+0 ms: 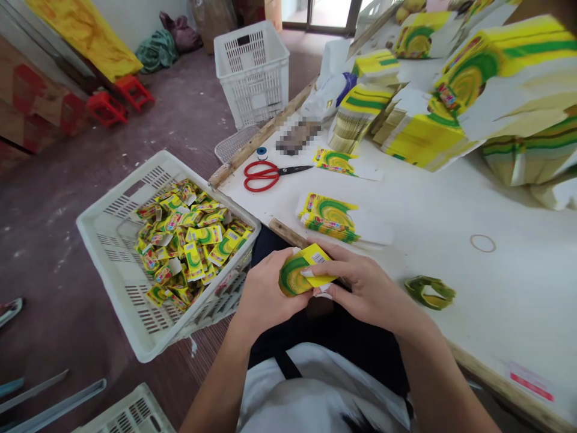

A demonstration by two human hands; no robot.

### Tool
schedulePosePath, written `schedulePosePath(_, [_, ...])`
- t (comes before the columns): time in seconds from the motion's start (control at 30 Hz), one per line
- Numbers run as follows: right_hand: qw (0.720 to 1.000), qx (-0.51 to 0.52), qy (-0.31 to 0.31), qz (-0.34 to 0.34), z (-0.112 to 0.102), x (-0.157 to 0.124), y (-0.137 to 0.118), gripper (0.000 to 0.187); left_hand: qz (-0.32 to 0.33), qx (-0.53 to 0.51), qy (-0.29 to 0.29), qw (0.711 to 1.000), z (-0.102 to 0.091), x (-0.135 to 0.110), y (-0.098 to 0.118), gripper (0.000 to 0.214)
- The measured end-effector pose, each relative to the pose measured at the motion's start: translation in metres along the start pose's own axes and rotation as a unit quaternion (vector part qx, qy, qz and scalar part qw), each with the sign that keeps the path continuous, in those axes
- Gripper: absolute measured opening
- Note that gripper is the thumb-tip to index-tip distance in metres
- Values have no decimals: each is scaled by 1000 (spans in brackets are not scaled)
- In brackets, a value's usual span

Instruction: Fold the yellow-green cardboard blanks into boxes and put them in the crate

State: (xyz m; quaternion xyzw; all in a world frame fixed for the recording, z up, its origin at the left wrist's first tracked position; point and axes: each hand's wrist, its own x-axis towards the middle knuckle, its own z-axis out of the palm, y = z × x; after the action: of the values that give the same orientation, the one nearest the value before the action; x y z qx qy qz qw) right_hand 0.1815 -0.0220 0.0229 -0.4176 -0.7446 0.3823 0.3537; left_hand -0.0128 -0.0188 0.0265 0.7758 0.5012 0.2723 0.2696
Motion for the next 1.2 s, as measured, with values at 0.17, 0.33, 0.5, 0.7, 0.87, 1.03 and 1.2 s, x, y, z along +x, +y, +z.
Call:
schedulePosePath(0.17, [995, 28, 87, 43, 20, 0, -5, 25, 18, 37, 40, 998, 0, 2, 3, 53])
schedulePosePath(0.33, [995, 57, 76, 11, 27, 0, -4, 41, 8, 19, 31, 999, 0, 1, -1, 54])
schedulePosePath(0.5, [996, 36, 83, 11, 26, 3, -4, 49, -13, -26, 46, 999, 5, 2, -2, 55])
schedulePosePath(0.7, [988, 73, 122, 67, 24, 4, 8, 69, -79, -262, 148, 950, 1, -3, -13, 50])
schedulePosePath(0.87, [942, -165, 252, 151, 6, 8, 32, 47, -158, -512, 339, 773, -17, 6, -20, 80])
schedulePosePath(1.03, [902, -346, 181, 183, 7, 19, 46, 43, -251, -603, 223, 723, -4, 9, -12, 73])
schedulePosePath(1.2, [893, -350, 199, 202, 7, 20, 50, 41, -237, -556, 195, 772, 7, 3, -17, 54])
